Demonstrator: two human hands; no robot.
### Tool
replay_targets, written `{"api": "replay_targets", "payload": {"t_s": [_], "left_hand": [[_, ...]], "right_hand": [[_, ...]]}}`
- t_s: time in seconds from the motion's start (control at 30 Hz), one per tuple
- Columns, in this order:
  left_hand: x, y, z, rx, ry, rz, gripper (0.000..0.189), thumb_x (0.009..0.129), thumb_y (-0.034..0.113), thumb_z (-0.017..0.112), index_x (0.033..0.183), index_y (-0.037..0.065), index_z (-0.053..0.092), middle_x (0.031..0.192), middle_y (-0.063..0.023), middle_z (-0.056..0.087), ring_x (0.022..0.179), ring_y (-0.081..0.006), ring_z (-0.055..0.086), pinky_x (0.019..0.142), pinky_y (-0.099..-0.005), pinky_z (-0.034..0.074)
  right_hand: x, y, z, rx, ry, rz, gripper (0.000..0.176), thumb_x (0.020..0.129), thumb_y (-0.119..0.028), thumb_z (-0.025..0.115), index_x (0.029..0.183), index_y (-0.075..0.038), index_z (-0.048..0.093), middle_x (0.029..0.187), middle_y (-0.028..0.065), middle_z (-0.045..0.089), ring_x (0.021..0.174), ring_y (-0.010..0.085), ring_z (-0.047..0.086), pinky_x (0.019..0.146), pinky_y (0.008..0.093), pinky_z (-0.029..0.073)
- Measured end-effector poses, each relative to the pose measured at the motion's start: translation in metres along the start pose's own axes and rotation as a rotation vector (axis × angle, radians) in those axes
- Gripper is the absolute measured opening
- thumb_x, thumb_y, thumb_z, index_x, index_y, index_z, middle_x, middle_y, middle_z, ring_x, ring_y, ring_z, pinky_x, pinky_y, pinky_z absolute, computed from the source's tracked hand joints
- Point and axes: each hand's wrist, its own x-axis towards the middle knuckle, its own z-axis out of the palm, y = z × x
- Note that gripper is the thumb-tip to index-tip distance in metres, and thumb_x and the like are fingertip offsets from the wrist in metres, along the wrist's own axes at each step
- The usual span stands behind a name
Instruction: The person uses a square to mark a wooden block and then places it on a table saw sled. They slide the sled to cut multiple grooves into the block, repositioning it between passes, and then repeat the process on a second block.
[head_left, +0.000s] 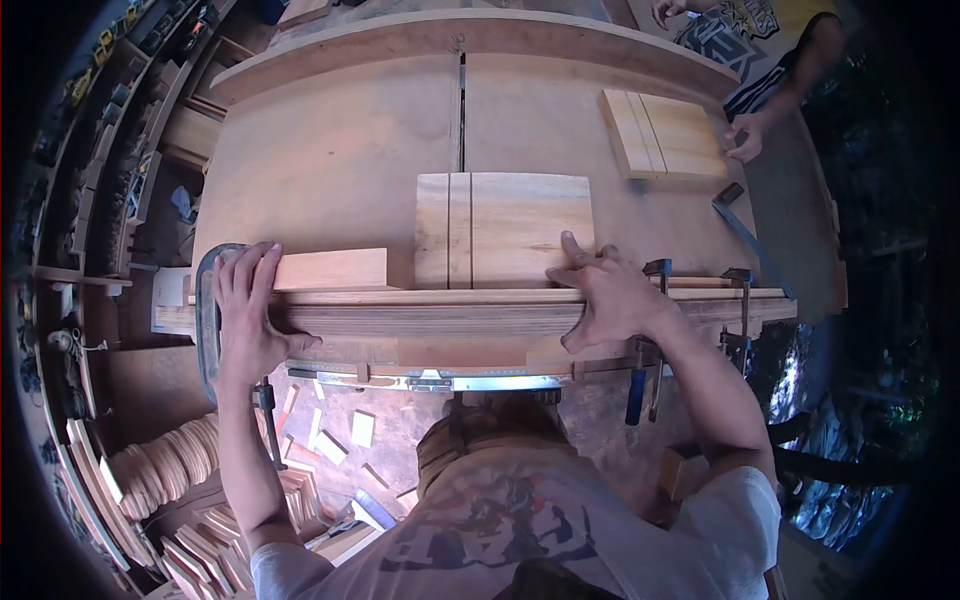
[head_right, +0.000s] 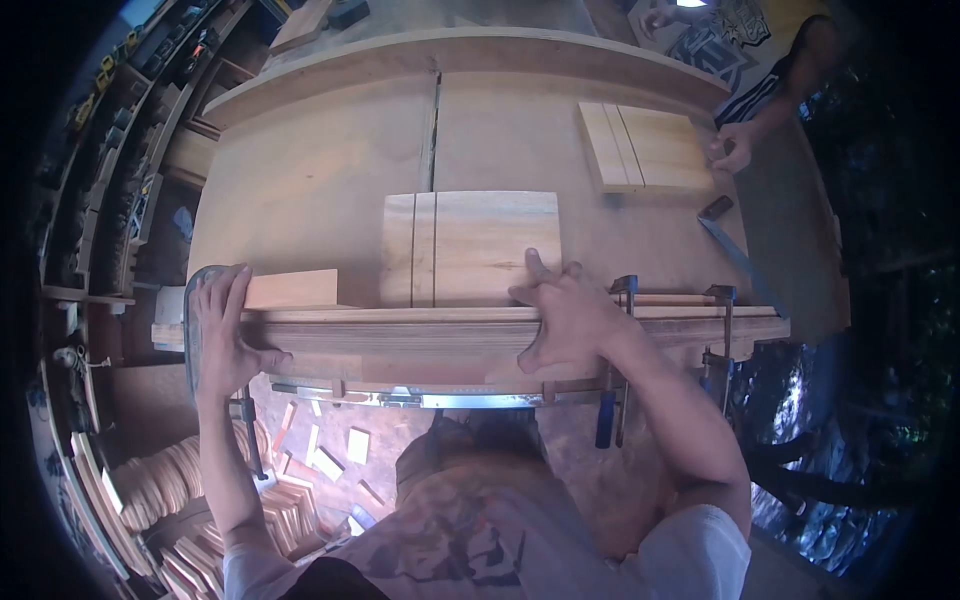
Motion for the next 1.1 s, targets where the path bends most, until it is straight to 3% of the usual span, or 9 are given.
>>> {"api": "replay_targets", "payload": {"t_s": [0.27, 0.43, 0.5, 0.6, 0.7, 0.93, 1.1], "left_hand": [[0.016, -0.014, 0.010, 0.001, 0.048, 0.088, 0.137, 0.032, 0.037, 0.100, 0.156, 0.010, 0.049, 0.155, -0.0116, 0.052, 0.145, -0.0377, 0.045, 0.127, -0.0627, 0.024], [0.029, -0.016, 0.015, 0.021, 0.069, 0.075, 0.139, 0.031, 0.037, 0.101, 0.158, 0.012, 0.048, 0.150, -0.0129, 0.055, 0.143, -0.0373, 0.046, 0.127, -0.0596, 0.026], [0.068, -0.022, 0.013, 0.044, 0.059, 0.060, 0.139, 0.033, 0.036, 0.102, 0.158, 0.014, 0.047, 0.148, -0.0137, 0.055, 0.142, -0.0380, 0.047, 0.126, -0.0563, 0.029], [0.137, -0.040, 0.011, 0.064, 0.034, 0.024, 0.138, 0.033, 0.036, 0.102, 0.159, 0.015, 0.047, 0.150, -0.0140, 0.055, 0.143, -0.0383, 0.046, 0.125, -0.0541, 0.031], [0.170, -0.050, 0.019, 0.086, 0.051, 0.014, 0.138, 0.035, 0.035, 0.103, 0.159, 0.017, 0.046, 0.153, -0.0141, 0.054, 0.145, -0.0389, 0.046, 0.124, -0.0534, 0.033], [0.201, -0.063, 0.036, 0.207, 0.031, -0.009, 0.141, 0.040, 0.038, 0.104, 0.163, 0.019, 0.038, 0.159, -0.0125, 0.050, 0.150, -0.0372, 0.043, 0.121, -0.0572, 0.034], [0.198, -0.057, 0.039, 0.269, 0.003, -0.050, 0.138, 0.043, 0.036, 0.104, 0.162, 0.019, 0.037, 0.160, -0.0120, 0.048, 0.150, -0.0364, 0.043, 0.119, -0.0599, 0.036]], "right_hand": [[0.007, 0.001, -0.006, -0.006, 0.030, -0.016, 0.099, 0.054, -0.044, 0.084, 0.143, -0.004, 0.067, 0.164, 0.0336, 0.039, 0.128, 0.0499, 0.060, 0.117, 0.0443, 0.046], [0.020, 0.011, -0.008, 0.054, 0.070, 0.048, 0.120, 0.059, -0.043, 0.087, 0.152, 0.017, 0.042, 0.129, 0.0295, 0.071, 0.122, 0.0398, 0.069, 0.105, 0.0399, 0.057], [0.052, 0.034, -0.029, 0.081, 0.086, 0.072, 0.117, 0.059, -0.042, 0.088, 0.152, 0.014, 0.045, 0.130, 0.0292, 0.070, 0.121, 0.0399, 0.069, 0.105, 0.0409, 0.056], [0.104, 0.070, -0.081, 0.098, 0.061, 0.084, 0.100, 0.058, -0.042, 0.088, 0.144, 0.002, 0.063, 0.157, 0.0318, 0.050, 0.129, 0.0376, 0.066, 0.112, 0.0392, 0.051], [0.124, 0.080, -0.106, 0.134, 0.114, 0.112, 0.092, 0.061, -0.041, 0.088, 0.139, 0.002, 0.067, 0.153, 0.0283, 0.057, 0.128, 0.0369, 0.067, 0.109, 0.0392, 0.053], [0.144, 0.093, -0.124, 0.175, 0.046, 0.074, 0.082, 0.062, -0.042, 0.089, 0.127, 0.004, 0.073, 0.118, 0.0190, 0.078, 0.106, 0.0316, 0.075, 0.095, 0.0394, 0.058], [0.147, 0.098, -0.115, 0.155, 0.083, 0.014, 0.082, 0.062, -0.042, 0.090, 0.127, 0.005, 0.072, 0.120, 0.0237, 0.075, 0.110, 0.0333, 0.074, 0.097, 0.0391, 0.057]]}}
